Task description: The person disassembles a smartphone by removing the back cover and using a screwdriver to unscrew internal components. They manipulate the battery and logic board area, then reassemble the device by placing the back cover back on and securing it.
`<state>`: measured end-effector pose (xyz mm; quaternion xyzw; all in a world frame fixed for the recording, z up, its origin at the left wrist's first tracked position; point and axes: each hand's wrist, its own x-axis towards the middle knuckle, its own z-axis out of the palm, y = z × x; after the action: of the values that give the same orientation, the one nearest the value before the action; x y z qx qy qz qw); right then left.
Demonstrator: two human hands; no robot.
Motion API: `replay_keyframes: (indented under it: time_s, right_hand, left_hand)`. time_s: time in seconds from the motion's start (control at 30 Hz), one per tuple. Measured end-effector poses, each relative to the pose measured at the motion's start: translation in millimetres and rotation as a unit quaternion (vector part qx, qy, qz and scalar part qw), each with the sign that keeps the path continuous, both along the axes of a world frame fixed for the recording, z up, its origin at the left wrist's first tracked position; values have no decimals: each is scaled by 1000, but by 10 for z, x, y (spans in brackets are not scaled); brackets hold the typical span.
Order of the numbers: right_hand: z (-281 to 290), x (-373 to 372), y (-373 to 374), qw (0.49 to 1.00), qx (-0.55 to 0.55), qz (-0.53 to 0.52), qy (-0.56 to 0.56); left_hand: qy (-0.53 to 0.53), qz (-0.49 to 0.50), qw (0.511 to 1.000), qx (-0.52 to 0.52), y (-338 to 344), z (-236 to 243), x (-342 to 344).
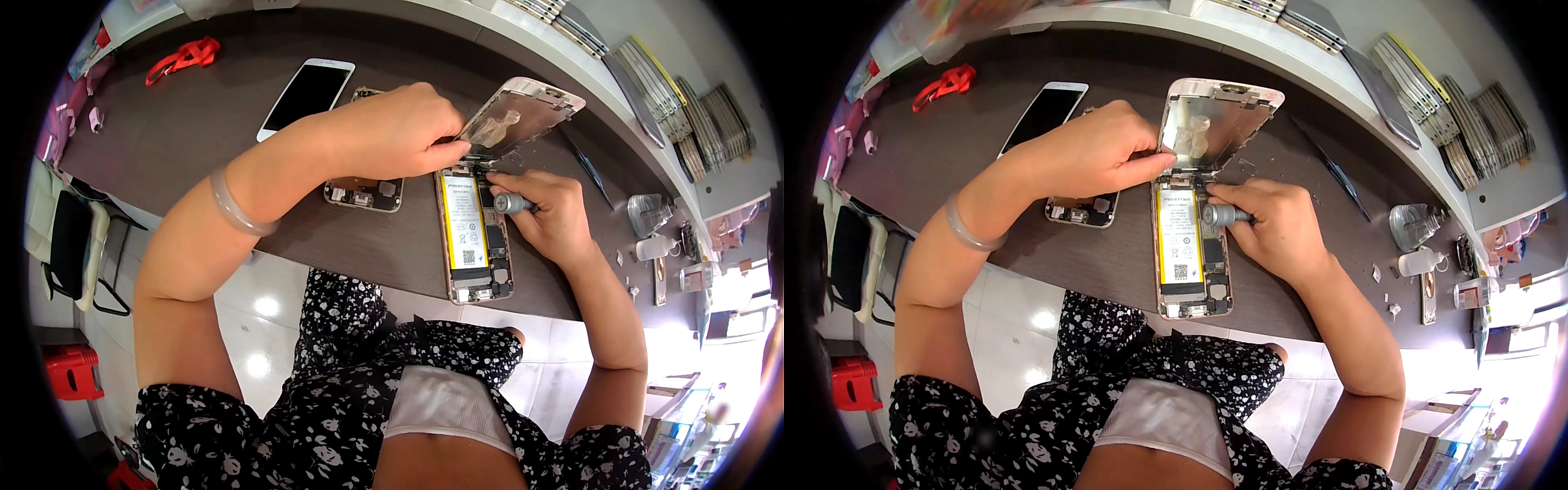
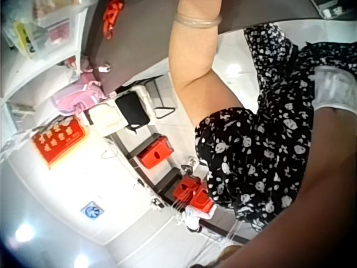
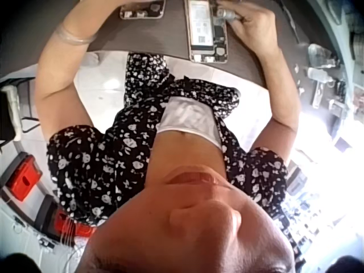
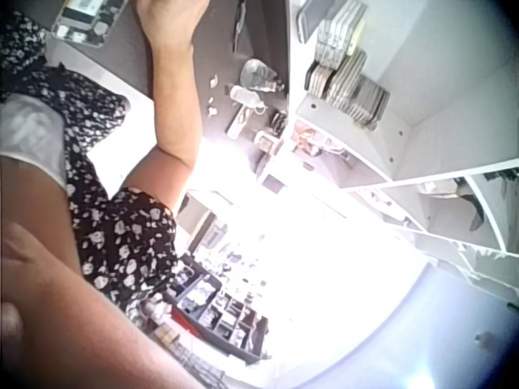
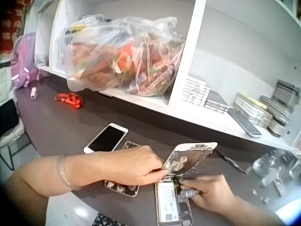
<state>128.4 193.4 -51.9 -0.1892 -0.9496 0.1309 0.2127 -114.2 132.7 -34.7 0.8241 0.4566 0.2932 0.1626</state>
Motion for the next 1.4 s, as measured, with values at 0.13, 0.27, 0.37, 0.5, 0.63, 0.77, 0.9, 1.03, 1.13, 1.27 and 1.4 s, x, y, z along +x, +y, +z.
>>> replay_keyframes:
  time_s: [0.13,0.27,0.37,0.5,0.63,0.77,0.9,1.03,1.13,1.27,1.4]
  right_hand:
    - [-11,-11,-39,1000,30,-1,-4]
    - [15,-34,-52,998,62,1,-8]
    - [-5,-46,-4,997,72,0,19]
    - [-13,-51,1,997,72,14,31]
    - [-22,-41,3,997,69,26,19]
    - [-37,-29,20,997,71,22,10]
    - [-43,-22,17,997,71,21,5]
    - [-48,-28,25,998,59,32,12]
    - [-46,-36,18,998,52,33,12]
    - [-53,-35,24,999,37,36,18]
    - [-34,-34,28,999,29,31,8]
  left_hand:
    - [3,0,1000,6,7,-2,6]
    - [12,7,1000,-9,-7,30,2]
    - [7,8,1000,17,6,-10,7]
    - [-2,11,1000,23,21,-37,23]
    - [2,17,1000,25,-6,-22,28]
    - [-1,22,1000,20,-15,-20,32]
    - [8,19,999,28,-20,-5,45]
    - [8,17,999,32,-14,-13,44]
    - [10,23,999,27,-28,12,40]
    - [9,35,999,8,-40,27,40]
    - [10,36,999,6,-40,29,39]
